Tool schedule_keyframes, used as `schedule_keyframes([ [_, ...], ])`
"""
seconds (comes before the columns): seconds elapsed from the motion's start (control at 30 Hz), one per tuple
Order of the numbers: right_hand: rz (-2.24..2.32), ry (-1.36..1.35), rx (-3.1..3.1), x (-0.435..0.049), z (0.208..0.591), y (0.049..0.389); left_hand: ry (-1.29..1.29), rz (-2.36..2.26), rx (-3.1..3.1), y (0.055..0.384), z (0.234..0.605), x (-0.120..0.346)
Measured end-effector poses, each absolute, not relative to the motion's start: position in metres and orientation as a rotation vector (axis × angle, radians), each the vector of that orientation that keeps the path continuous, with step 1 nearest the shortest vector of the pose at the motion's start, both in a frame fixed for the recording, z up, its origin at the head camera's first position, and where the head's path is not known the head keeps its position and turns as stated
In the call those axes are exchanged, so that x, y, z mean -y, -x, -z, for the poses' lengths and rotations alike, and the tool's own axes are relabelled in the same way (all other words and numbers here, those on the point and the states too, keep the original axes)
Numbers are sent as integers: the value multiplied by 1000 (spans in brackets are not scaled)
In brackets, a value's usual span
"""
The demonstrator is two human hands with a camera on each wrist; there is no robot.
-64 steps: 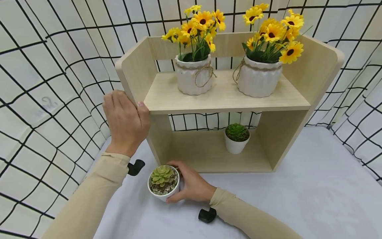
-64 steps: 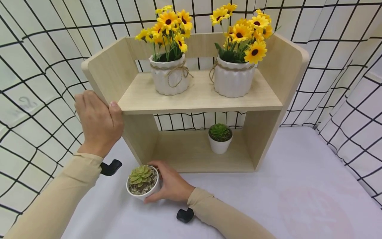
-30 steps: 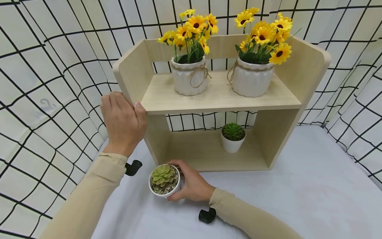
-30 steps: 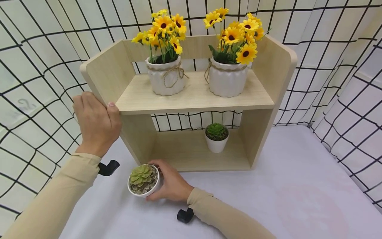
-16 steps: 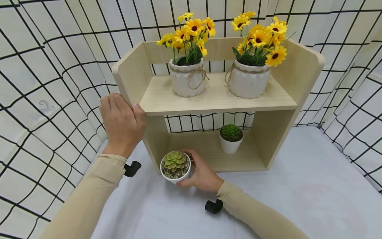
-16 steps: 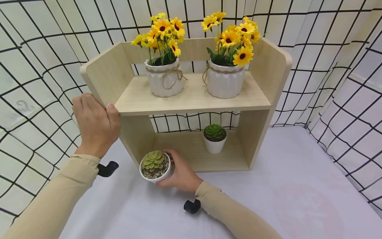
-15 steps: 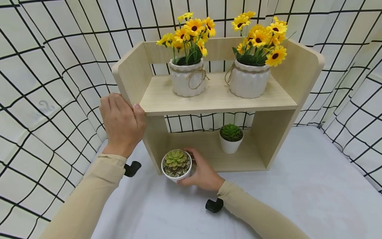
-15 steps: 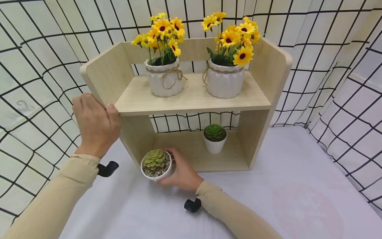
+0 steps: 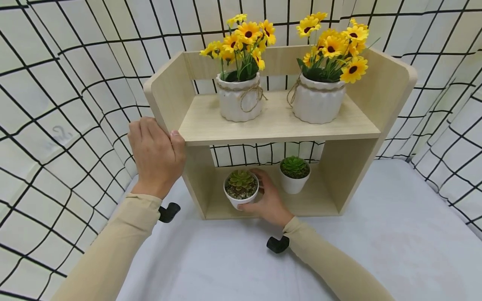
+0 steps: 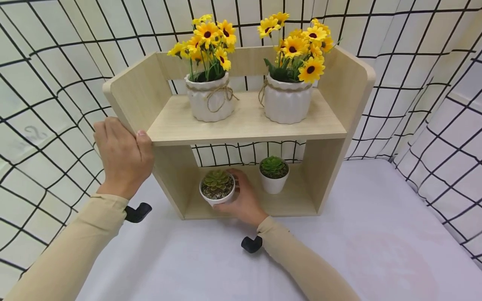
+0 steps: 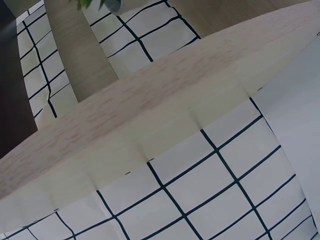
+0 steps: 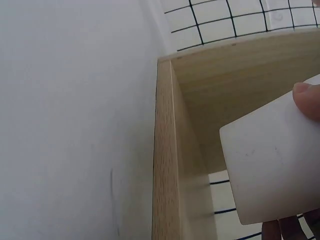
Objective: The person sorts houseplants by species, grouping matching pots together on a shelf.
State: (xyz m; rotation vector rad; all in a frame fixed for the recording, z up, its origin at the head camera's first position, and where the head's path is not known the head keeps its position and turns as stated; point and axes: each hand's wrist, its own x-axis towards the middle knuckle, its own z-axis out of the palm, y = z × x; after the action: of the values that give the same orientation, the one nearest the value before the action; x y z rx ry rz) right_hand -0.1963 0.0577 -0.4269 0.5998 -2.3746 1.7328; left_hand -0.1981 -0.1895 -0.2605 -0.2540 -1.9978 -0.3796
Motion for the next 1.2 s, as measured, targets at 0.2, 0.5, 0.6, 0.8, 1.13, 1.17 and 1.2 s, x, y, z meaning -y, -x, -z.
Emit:
schedule_keyframes([
  [0.2, -1729, -502, 2389, -59, 430, 207, 254, 379, 1987, 195, 259, 190],
  [0.5, -1794, -355, 2410, -65, 435, 219, 267, 388, 1994, 192, 258, 186],
  [0.6, -1779, -307, 2421, -67, 436, 221, 274, 395, 1999, 190, 258, 184],
  [0.8, -1751, -242, 2460, -69, 438, 225, 274, 378, 2014, 187, 257, 182],
  [1.13, -1745, -206, 2505, -78, 440, 223, 288, 387, 2019, 192, 258, 178],
  [1.17, -1743, -205, 2512, -78, 442, 221, 287, 386, 2022, 193, 259, 178],
  [1.2, -1733, -211, 2521, -78, 443, 219, 285, 384, 2030, 193, 259, 179],
])
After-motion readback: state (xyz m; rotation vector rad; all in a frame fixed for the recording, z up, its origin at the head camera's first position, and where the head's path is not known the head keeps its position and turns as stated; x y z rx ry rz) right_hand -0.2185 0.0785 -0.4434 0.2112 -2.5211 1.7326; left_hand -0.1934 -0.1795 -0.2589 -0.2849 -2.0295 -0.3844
